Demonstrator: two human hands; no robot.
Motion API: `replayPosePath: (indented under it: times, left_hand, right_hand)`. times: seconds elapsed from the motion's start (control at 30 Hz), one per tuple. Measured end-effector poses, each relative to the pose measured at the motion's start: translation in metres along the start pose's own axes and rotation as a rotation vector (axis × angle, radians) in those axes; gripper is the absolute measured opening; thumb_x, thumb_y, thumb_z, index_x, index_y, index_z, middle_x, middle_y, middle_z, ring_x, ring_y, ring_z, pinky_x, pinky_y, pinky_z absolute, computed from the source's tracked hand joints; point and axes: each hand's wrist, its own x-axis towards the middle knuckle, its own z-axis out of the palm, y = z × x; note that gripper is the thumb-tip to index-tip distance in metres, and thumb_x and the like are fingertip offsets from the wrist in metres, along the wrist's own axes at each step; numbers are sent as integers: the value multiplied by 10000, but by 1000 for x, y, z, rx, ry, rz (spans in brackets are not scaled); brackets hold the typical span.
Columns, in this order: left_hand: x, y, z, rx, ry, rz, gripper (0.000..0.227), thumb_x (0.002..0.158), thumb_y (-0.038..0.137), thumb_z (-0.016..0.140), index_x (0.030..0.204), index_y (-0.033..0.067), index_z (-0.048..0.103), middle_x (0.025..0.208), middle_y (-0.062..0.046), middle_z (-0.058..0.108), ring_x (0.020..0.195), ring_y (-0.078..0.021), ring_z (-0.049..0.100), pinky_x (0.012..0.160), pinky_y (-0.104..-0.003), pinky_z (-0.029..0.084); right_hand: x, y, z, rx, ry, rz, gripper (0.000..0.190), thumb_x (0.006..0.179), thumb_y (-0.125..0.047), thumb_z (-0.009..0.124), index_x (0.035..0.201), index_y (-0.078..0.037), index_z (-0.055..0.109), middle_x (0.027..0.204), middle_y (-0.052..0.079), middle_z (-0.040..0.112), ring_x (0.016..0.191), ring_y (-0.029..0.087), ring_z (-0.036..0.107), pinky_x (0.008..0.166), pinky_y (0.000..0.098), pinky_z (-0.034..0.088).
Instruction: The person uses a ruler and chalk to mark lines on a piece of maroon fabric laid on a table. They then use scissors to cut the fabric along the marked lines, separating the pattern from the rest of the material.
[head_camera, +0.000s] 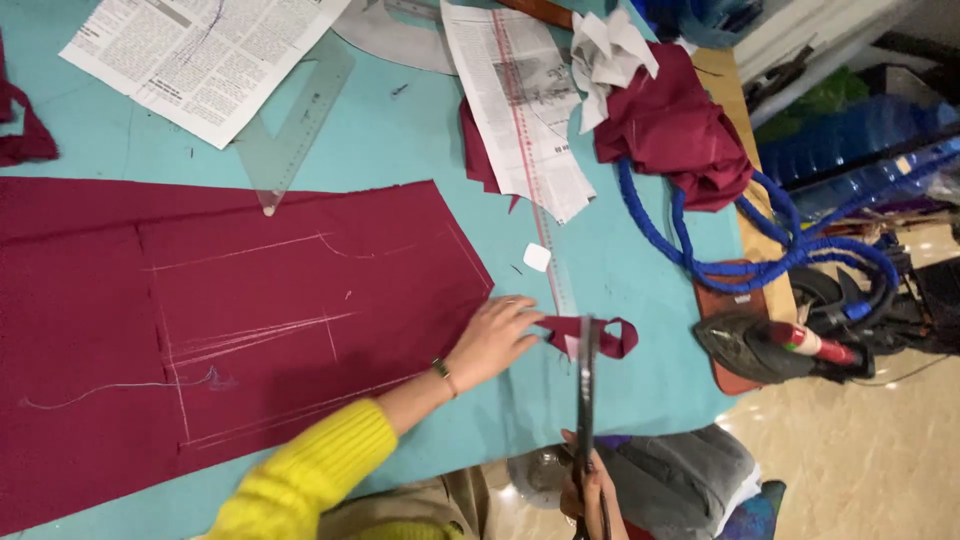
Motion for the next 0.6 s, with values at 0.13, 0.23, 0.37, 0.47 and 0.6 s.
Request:
replayPosePath:
  times: [0.13, 0.23, 0.37, 0.47, 0.6]
  left_hand:
    - [-25, -10, -35, 212, 182, -33, 226, 988, 250, 663, 1152, 112, 736, 1255, -64, 656, 1296, -290, 539, 1089, -475, 411]
    - [-33, -8, -50, 363, 188, -110, 248, 991, 311, 656, 1143, 121, 704, 1305, -81, 618, 1375, -338, 476, 1135, -546, 382]
    - [-26, -9, -53, 458, 191, -240, 489, 939, 390, 692, 1305, 70, 640, 1475, -172, 525, 1492, -375, 344, 1212, -616, 268]
    - [-20, -8, -42, 579, 192, -359, 673, 940, 509, 645, 1450, 82, 540, 1614, -186, 385, 1539, -362, 275, 1228, -637, 221]
    - [-5, -11, -20, 619, 264, -487, 815, 941, 585, 607, 1565, 101, 410, 1687, -132, 275, 1566, -327, 221, 1235, -654, 184]
  right_hand:
    - [42, -56, 108, -632, 172, 176, 836, 906, -540, 509, 1621, -126, 378, 605, -29, 295, 458, 77, 247, 436, 292, 233]
    - [61, -88, 148, -985, 282, 390, 779, 908, -582, 410, 1627, -287, 475, 872, 4, 448, 805, 143, 498, 840, 277, 430]
    - [104, -122, 125, -876, -45, 268, 644, 1013, -403, 345, 1617, -180, 367, 1184, -9, 415, 1066, 161, 393, 914, 366, 335]
    - [134, -157, 115, -1200, -191, 250, 526, 1013, -470, 394, 1410, -148, 521, 770, -3, 412, 654, 117, 371, 579, 270, 327]
    - [179, -213, 127, -1270, -550, 243, 477, 1052, -527, 326, 935, -106, 519, 714, -2, 405, 600, 108, 367, 524, 258, 360]
